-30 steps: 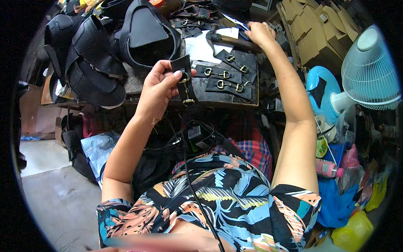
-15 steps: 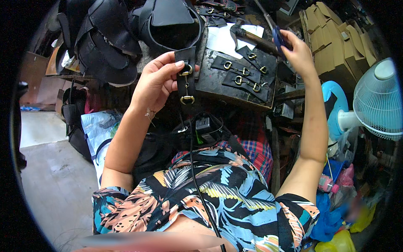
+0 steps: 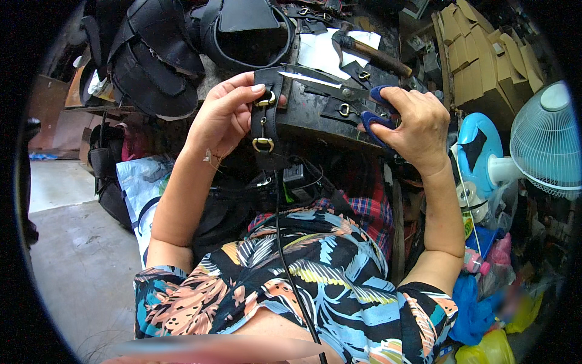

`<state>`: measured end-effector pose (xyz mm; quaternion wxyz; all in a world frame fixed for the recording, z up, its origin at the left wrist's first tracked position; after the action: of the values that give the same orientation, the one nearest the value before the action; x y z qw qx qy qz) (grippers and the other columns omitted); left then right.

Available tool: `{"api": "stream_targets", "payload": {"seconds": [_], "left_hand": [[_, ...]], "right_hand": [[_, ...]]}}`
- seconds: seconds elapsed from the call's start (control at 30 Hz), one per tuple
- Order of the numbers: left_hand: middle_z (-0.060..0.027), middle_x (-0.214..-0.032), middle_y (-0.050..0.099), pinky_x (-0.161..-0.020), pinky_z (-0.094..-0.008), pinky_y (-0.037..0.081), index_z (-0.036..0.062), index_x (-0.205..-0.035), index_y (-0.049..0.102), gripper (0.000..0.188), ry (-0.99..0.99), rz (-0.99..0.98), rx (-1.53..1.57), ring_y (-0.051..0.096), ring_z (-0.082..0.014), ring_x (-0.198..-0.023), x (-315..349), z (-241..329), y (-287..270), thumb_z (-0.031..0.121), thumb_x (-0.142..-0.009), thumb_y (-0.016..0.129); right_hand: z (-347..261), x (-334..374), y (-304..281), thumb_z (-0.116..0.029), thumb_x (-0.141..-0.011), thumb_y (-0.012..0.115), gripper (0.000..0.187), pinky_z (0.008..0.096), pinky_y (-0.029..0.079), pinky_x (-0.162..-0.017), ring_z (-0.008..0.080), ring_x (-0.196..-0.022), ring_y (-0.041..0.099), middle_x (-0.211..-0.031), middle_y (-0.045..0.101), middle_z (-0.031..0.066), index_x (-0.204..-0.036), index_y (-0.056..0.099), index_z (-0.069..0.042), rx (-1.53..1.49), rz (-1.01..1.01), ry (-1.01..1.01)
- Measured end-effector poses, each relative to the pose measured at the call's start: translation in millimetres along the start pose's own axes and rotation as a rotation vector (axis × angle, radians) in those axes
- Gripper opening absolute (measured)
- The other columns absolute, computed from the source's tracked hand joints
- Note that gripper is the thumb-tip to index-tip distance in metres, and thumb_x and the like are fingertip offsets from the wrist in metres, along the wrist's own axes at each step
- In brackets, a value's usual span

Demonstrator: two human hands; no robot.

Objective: The person assembles black sandals by attaching pre-cut leather straps with brass buckles to the sandal uppers. They repeatedly pick up straps, thread them through the sandal, and fasten the buckles, then place the assembled sandals on the workbench.

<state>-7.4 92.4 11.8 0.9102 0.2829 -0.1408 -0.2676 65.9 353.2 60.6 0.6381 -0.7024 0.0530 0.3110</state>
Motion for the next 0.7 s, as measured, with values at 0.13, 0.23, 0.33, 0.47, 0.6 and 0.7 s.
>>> {"api": "stream_targets", "payload": {"seconds": [0.13, 0.23, 0.33, 0.47, 0.6, 0.7], "left_hand": [[-0.0158, -0.102, 0.069, -0.08, -0.03, 0.061, -0.0036, -0.117, 0.058, 0.026, -0.004, -0.013, -0.026, 0.072, -0.0203, -0.091, 0, -1, 0, 0.005, -0.092, 0.06], [-0.0151, -0.102, 0.069, -0.079, -0.0289, 0.061, -0.0029, -0.118, 0.058, 0.027, 0.008, -0.038, -0.018, 0.072, -0.0197, -0.091, 0, -3, 2, 0.006, -0.092, 0.061], [-0.0141, -0.101, 0.07, -0.078, -0.027, 0.06, -0.0017, -0.117, 0.058, 0.027, 0.025, -0.04, -0.057, 0.071, -0.0185, -0.09, 1, -4, 3, 0.007, -0.092, 0.062], [-0.0132, -0.103, 0.07, -0.076, -0.0251, 0.06, -0.0002, -0.117, 0.059, 0.026, -0.026, -0.023, -0.135, 0.071, -0.0167, -0.092, 1, -8, 2, 0.008, -0.092, 0.062], [-0.0127, -0.103, 0.07, -0.072, -0.0243, 0.059, 0.0012, -0.119, 0.052, 0.03, 0.024, 0.051, -0.263, 0.07, -0.0141, -0.088, -5, -11, -1, 0.01, -0.093, 0.063], [-0.0098, -0.099, 0.069, -0.074, -0.0245, 0.059, 0.0015, -0.117, 0.051, 0.028, -0.002, 0.093, -0.281, 0.07, -0.0124, -0.087, -10, -15, -3, 0.009, -0.093, 0.063]], "right_hand": [[1, 4, -3, -0.031, -0.064, 0.084, 0.04, 0.0356, 0.047, -0.063, 0.0243, -0.065, 0.065, -0.074, 0.068, 0.006, -0.095, 0.067, -0.011, 0.025, -0.013, -0.043], [7, 8, 3, -0.027, -0.068, 0.082, 0.036, 0.0348, 0.046, -0.06, 0.0222, -0.062, 0.063, -0.07, 0.066, 0.0055, -0.095, 0.066, -0.008, -0.045, -0.076, -0.022], [26, 9, 22, -0.026, -0.073, 0.081, 0.034, 0.0319, 0.045, -0.056, 0.0149, -0.058, 0.061, -0.065, 0.065, 0.0034, -0.094, 0.065, -0.005, -0.321, -0.175, 0.261], [73, -4, 44, -0.034, -0.078, 0.079, 0.031, 0.0273, 0.043, -0.055, 0.0085, -0.06, 0.06, -0.067, 0.067, 0.0044, -0.085, 0.067, -0.006, -0.291, -0.256, 0.565], [131, -40, 68, -0.047, -0.076, 0.075, 0.037, 0.0361, 0.048, -0.062, 0.0224, -0.069, 0.067, -0.075, 0.07, 0.0062, -0.09, 0.072, -0.013, -0.006, -0.263, 0.635], [169, -64, 91, -0.05, -0.079, 0.07, 0.039, 0.0416, 0.053, -0.077, 0.0279, -0.09, 0.07, -0.092, 0.073, 0.0094, -0.1, 0.073, -0.017, 0.184, -0.282, 0.624]]}}
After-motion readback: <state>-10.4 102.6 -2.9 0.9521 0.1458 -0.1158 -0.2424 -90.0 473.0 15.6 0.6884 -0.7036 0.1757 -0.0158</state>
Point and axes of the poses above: each hand's wrist, its own x-axis away from the middle knuckle, its own y-axis out of the palm, z = x × y, the point moved 4 cm from there along -x, towards the middle knuckle
